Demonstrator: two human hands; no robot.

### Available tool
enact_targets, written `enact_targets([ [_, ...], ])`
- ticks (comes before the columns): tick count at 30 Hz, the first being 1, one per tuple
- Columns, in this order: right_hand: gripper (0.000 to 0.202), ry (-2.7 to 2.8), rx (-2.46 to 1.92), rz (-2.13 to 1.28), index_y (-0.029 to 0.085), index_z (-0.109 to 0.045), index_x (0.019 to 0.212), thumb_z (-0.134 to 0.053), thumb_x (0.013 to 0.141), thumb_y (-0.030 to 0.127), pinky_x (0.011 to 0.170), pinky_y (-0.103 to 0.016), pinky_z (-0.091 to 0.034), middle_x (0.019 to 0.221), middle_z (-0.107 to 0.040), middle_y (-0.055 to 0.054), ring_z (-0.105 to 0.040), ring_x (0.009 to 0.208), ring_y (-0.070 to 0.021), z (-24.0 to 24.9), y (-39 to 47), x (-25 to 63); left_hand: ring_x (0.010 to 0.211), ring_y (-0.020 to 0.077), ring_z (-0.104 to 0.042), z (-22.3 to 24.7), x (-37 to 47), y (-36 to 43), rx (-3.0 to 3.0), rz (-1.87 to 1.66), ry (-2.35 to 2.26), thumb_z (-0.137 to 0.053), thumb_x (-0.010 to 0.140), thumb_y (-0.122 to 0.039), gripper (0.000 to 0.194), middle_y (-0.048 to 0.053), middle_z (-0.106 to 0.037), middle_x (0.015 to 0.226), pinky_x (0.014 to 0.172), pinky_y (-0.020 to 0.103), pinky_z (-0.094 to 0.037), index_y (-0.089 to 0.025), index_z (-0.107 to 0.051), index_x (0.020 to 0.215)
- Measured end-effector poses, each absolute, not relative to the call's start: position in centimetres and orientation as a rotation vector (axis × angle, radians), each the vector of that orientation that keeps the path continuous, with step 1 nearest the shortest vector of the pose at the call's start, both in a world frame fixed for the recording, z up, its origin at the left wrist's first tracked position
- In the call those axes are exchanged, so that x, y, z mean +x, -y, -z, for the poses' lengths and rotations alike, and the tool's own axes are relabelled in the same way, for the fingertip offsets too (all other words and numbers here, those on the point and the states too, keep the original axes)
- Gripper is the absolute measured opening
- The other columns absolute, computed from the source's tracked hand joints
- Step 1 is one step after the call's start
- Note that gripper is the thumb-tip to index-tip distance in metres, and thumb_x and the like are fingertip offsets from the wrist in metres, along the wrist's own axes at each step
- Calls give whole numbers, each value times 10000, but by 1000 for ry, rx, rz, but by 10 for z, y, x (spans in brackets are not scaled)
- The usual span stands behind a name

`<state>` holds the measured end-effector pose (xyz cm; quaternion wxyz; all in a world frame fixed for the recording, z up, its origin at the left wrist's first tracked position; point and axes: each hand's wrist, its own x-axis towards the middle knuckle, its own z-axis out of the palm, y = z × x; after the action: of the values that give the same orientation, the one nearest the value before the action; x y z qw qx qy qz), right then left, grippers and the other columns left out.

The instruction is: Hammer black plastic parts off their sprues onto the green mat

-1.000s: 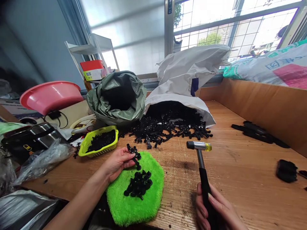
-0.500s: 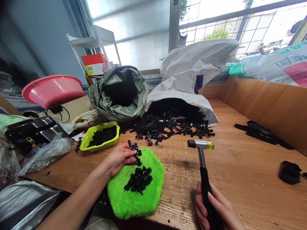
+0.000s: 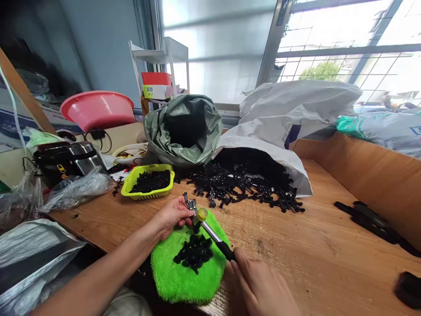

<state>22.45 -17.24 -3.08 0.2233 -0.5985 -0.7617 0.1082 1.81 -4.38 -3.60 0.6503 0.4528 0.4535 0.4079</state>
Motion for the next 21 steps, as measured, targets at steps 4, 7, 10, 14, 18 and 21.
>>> enact_targets([
  [4,405,2085,-1550,-112,244,-518,782,-225,926,483,434,-287,-428,725,-646,-71,-623,655,-273,27,168,229,322,68,-509,36,19,43,1033,-933,-1040,-615,642,-24,254,-62,-521,441,291,104,-208,-154,-398,666],
  [7,393,2165,-1548,-63,246,-518,802,-211,939,449,424,-278,-436,678,-641,-49,-626,614,-256,26,169,231,322,61,-499,36,20,44,1035,-943,-1052,-609,637,-11,251,-71,-513,439,305,108,-238,-154,-405,669],
  [10,386,2251,-1594,-84,256,-523,773,-230,937,447,419,-280,-434,675,-643,-37,-619,575,-249,29,170,234,313,55,-485,37,21,44,1040,-953,-1064,-601,632,0,254,-85,-495,431,306,110,-244,-156,-406,674],
  [14,382,2086,-1631,-147,247,-548,932,-249,926,485,459,-296,-418,929,-637,-104,-605,805,-304,46,169,239,309,63,-488,39,21,44,1051,-951,-1068,-605,628,-12,267,-83,-500,425,302,117,-244,-163,-388,661],
  [18,436,2055,-1668,-191,249,-594,937,-277,897,546,445,-326,-389,653,-616,-67,-587,575,-296,56,168,240,304,60,-475,39,21,43,1067,-954,-1062,-614,616,-23,272,-85,-493,402,298,119,-247,-167,-385,647],
  [21,413,1885,-1603,-437,273,-600,955,-328,882,575,463,-315,-408,695,-612,-49,-547,528,-238,51,177,241,310,59,-472,39,19,46,1084,-965,-1017,-641,614,-79,258,-82,-499,409,302,121,-245,-163,-403,665],
])
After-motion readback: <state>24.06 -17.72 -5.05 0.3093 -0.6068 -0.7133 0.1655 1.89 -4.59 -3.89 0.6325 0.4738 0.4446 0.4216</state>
